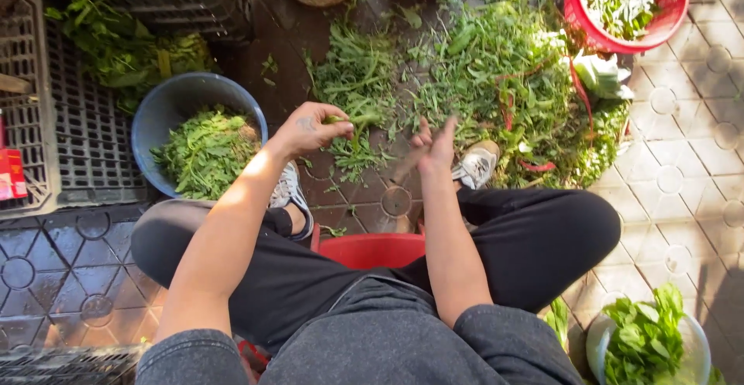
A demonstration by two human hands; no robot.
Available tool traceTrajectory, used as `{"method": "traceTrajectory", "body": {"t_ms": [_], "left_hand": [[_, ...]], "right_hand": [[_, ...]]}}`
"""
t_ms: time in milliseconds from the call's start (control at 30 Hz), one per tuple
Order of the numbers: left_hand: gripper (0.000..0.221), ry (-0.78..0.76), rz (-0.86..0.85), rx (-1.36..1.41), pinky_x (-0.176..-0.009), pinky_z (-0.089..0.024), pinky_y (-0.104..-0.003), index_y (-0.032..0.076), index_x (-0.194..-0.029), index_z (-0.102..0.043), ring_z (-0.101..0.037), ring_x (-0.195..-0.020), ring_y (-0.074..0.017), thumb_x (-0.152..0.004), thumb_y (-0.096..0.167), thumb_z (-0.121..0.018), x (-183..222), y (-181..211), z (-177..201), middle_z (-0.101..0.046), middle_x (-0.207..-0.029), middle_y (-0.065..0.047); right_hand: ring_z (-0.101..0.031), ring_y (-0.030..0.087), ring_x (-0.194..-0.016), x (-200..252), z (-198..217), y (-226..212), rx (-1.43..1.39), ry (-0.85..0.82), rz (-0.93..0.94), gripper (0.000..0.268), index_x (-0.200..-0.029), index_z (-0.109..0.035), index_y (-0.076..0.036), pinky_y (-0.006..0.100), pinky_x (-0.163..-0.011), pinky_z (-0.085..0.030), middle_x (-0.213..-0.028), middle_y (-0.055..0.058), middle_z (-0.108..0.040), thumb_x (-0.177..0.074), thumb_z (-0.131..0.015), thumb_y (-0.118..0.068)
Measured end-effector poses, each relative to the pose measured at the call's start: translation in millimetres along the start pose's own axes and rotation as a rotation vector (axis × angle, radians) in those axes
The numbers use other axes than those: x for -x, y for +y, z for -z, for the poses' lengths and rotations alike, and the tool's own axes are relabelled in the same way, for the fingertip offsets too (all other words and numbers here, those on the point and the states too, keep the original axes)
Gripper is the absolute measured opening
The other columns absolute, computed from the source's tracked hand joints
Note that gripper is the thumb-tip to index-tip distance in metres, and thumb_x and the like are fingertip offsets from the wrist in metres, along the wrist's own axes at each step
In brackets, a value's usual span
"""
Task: Trimming the stems of leafy green vegetables with a knife and placing them in a bucket.
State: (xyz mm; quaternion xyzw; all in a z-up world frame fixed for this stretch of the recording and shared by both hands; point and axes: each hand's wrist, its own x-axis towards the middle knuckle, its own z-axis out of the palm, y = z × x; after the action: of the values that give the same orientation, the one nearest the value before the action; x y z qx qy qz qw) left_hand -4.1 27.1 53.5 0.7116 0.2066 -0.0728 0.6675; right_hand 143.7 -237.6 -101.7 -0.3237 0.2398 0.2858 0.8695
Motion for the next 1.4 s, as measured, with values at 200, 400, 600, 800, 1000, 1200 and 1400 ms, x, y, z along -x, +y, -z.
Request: {"method": "traceTrajectory", "body": {"t_ms": [200,400,600,800,1000,1200,1400], "left_hand": [[0.009,-0.131,0.059,0.007,-0.051,-0.049,-0.020,0.008,-0.101,-0.085,-0.056,-0.053,-0.0051,-0.100,0.016,-0.081,-10,10,-8,-0.082,-0.081,-0.005],[0.015,-0.199,0.105,0.175,-0.052,-0.050,-0.021,0.005,-0.105,-0.082,-0.060,-0.053,-0.0065,-0.105,0.020,-0.078,-30,6,-20,-0.082,-0.082,-0.008],[0.015,-0.188,0.106,0.179,-0.049,-0.046,-0.021,0.005,-0.105,-0.081,-0.058,-0.051,-0.0079,-0.105,0.019,-0.078,-33,-3,-14,-0.081,-0.081,-0.008],[0.014,-0.049,0.087,0.012,-0.045,-0.042,-0.021,0.002,-0.107,-0.079,-0.056,-0.047,-0.0067,-0.104,0.015,-0.075,-63,11,32,-0.082,-0.083,-0.011],[0.020,0.312,-0.243,-0.752,-0.065,-0.049,-0.041,0.022,-0.085,-0.071,-0.058,-0.077,-0.0185,-0.105,0.019,-0.065,-109,170,125,-0.064,-0.084,0.001],[0.009,0.269,-0.488,-0.652,-0.081,-0.055,-0.041,0.008,-0.113,-0.066,-0.066,-0.091,-0.0223,-0.106,0.006,-0.071,-46,214,111,-0.064,-0.112,-0.012],[0.036,0.149,-0.586,-0.443,-0.096,-0.061,-0.041,-0.006,-0.141,-0.062,-0.074,-0.104,-0.0263,-0.108,-0.008,-0.077,35,133,57,-0.064,-0.141,-0.025]], "right_hand": [[-0.037,0.000,-0.054,55,-61,-11,0.388,-0.076,0.084,0.048,-0.129,-0.068,-0.016,0.019,-0.051,-0.038,-0.146,0.007,-0.064,-0.102,-0.083,-0.053],[-0.048,0.010,-0.044,50,-67,8,0.599,-0.532,0.250,0.029,-0.134,-0.077,0.000,0.027,-0.048,-0.050,-0.064,0.003,-0.054,-0.105,-0.072,-0.001],[-0.055,0.008,-0.049,45,-60,-13,0.855,-0.576,0.342,0.014,-0.115,-0.080,-0.003,0.024,-0.048,-0.048,-0.067,0.003,-0.062,-0.101,-0.084,-0.004],[-0.061,0.012,-0.073,35,-45,-41,0.905,-0.019,0.374,0.040,-0.145,-0.067,-0.010,0.025,-0.063,-0.056,-0.110,0.009,-0.069,-0.108,-0.076,-0.024],[-0.039,0.007,-0.055,17,-16,-42,0.395,0.433,0.188,0.053,-0.145,-0.058,-0.013,0.027,-0.054,-0.043,-0.126,0.003,-0.067,-0.097,-0.078,-0.016],[-0.040,0.010,-0.056,6,-6,-13,0.710,0.402,0.134,0.054,-0.157,-0.061,-0.009,0.033,-0.060,-0.047,-0.155,0.003,-0.067,-0.105,-0.068,-0.023],[-0.069,0.020,-0.130,-31,65,36,1.286,0.345,0.154,0.046,-0.148,-0.071,-0.018,0.037,-0.109,-0.052,-0.142,0.001,-0.074,-0.102,-0.069,-0.021]]}}
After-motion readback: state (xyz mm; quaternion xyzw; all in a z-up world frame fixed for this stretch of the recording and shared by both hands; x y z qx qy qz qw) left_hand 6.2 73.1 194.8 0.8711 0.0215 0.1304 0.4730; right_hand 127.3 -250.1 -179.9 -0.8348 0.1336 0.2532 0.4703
